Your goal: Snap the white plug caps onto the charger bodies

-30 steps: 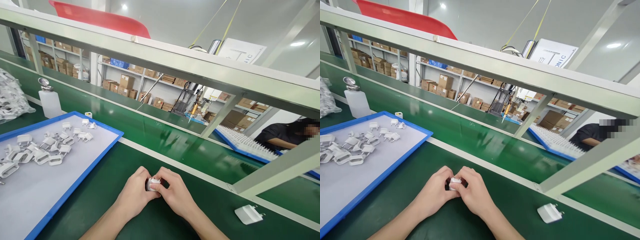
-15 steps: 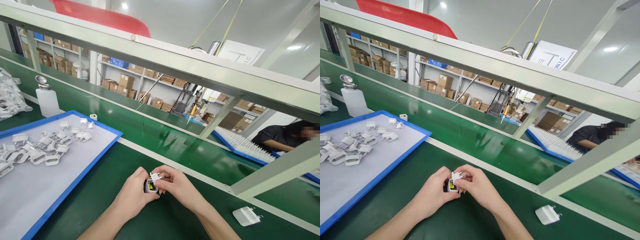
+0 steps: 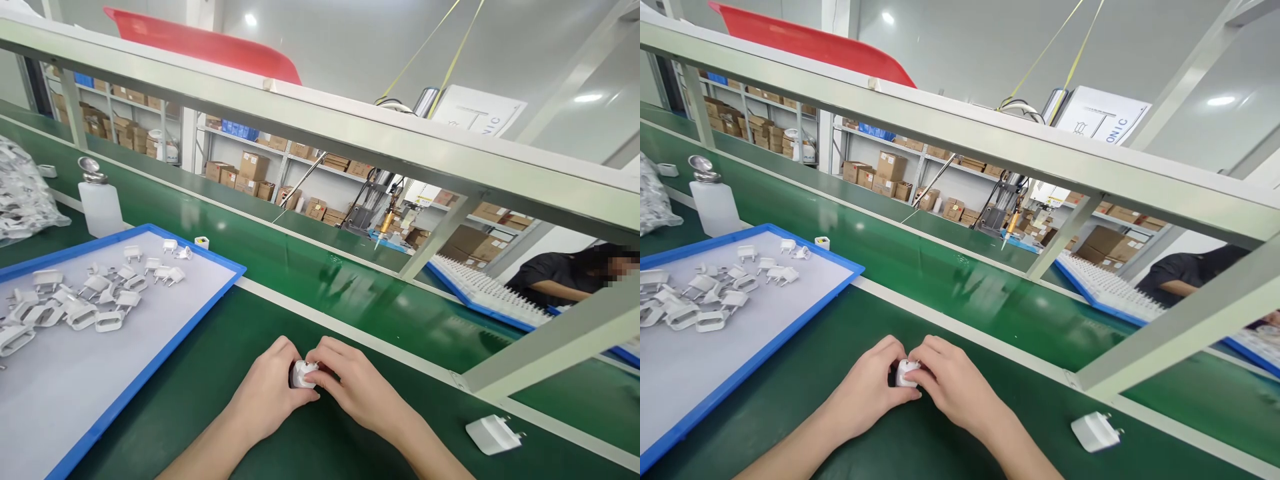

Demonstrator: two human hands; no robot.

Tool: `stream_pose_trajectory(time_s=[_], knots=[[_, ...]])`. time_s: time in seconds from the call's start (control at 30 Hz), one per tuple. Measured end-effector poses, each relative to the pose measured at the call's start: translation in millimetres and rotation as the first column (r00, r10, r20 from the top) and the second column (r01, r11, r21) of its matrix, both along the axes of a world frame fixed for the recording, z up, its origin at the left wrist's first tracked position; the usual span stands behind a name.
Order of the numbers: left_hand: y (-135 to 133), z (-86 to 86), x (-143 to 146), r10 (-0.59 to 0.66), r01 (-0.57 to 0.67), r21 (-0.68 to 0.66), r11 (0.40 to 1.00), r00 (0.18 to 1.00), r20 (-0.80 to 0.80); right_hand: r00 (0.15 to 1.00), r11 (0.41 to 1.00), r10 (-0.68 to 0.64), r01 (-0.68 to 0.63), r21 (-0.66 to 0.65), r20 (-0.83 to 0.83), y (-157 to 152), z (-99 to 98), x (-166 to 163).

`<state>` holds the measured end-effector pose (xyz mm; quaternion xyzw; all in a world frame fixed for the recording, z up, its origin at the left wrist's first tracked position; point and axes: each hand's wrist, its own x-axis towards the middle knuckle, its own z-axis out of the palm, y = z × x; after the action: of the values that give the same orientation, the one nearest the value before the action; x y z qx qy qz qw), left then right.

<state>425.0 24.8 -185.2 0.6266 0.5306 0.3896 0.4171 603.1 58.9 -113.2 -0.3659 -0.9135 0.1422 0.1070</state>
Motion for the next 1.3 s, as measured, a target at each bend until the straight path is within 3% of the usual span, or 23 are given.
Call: stream_pose_trajectory(time_s=[0.37,0.53,0.83,1.0,1.17,1.3], knots=[[-0.2,-2.8,2.4,0.01,-0.011,0.018,1.0,1.0,0.016,0.976,0.96,0.075,-0.126,0.249,0.204,-3.2,-7.9,-3.9],[-0.4,0.2,4.0,0.025,-0.025,0.013,1.0,1.0,-0.003,0.989,0.965,0.068,-0.098,0.245,0.129,-5.1,-15.5,-5.2],[-0.3,-2.4,3.5,0.004,-0.003,0.075,0.997,1.0,-0.012,0.999,0.905,0.036,-0.02,0.425,-0.03,-12.4,-49.2,-0.1],[-6.9,-3.9,1.3,-0.031,0.041,0.132,0.99,0.996,-0.078,0.999,0.9,0.004,0.014,0.436,-0.039,-19.1,-59.9,-0.1],[-11.8,-16.5,-3.8,-0.196,0.223,0.128,0.966,0.961,-0.195,0.98,0.908,-0.17,0.196,0.37,-0.102,-47.3,-51.6,28.3],[-6.9,-33.1,-7.0,-0.221,0.26,0.11,0.959,0.933,-0.284,0.878,0.824,-0.431,0.477,0.306,-0.208,-85.7,-23.0,99.3]])
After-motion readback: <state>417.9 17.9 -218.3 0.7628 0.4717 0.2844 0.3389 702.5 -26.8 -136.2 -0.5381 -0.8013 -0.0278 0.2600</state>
